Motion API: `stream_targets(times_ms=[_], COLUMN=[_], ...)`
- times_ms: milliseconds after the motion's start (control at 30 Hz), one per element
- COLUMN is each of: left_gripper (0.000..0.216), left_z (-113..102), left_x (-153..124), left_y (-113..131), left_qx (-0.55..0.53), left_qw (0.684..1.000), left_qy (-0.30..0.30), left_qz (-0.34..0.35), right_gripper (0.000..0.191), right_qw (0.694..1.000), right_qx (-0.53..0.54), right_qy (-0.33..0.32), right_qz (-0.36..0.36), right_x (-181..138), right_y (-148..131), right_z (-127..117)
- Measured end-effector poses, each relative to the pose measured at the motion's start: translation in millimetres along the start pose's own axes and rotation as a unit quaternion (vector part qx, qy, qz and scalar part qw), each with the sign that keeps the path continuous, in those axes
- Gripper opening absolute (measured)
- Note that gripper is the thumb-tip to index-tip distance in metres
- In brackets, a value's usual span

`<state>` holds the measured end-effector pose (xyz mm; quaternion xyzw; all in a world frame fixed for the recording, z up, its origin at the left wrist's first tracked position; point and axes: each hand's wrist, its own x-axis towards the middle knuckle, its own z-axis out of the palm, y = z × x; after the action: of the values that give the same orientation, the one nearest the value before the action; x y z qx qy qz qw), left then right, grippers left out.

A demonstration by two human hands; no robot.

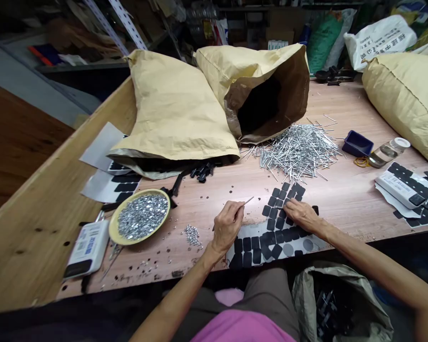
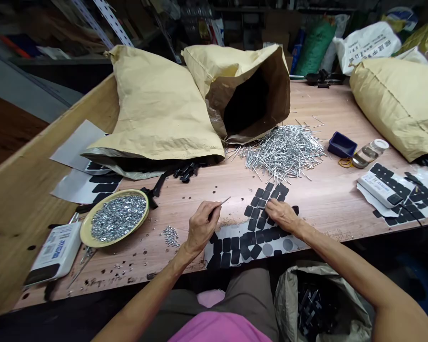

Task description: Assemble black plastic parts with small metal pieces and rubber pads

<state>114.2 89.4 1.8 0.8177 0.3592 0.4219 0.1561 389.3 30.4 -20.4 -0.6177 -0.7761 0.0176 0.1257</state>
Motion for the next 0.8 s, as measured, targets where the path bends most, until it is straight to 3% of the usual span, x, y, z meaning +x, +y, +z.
stream_targets(times_ms=[167,300,433,600,700,800], left_gripper=[0.015,0.014,0.014,0.013,0.013,0.013], left_z=[-3.5,-5.3,-9.2,-23.6,-32.5,-38.8], left_x=[-3.4,-5.4,-10.1,-17.4,-19.6,-24.2], left_y=[2.4,6.7,11.5,13.9,14.1,11.8], left_qx=[-0.032,-0.058,-0.074,-0.077,-0.072,-0.082], left_qw=[0.998,0.995,0.994,0.992,0.99,0.987], left_qy=[-0.003,-0.011,-0.005,0.006,0.011,0.019], left_qz=[-0.06,-0.086,-0.085,-0.1,-0.118,-0.136], right_gripper=[0.037,0.032,0.028,0.028,0.027,0.024], right_qw=[0.999,0.994,0.989,0.986,0.991,0.993], right_qx=[-0.027,-0.105,-0.14,-0.116,-0.083,-0.048], right_qy=[-0.004,-0.024,-0.047,-0.043,-0.079,-0.1], right_qz=[0.035,-0.011,-0.012,0.108,0.075,0.051], right_x=[-2.2,-9.9,-8.4,7.5,6.2,-16.4], right_y=[-0.9,-16.2,-20.6,-19.6,-39.8,-62.4], right_z=[0.5,3.1,-2.6,-13.8,-17.5,-32.4])
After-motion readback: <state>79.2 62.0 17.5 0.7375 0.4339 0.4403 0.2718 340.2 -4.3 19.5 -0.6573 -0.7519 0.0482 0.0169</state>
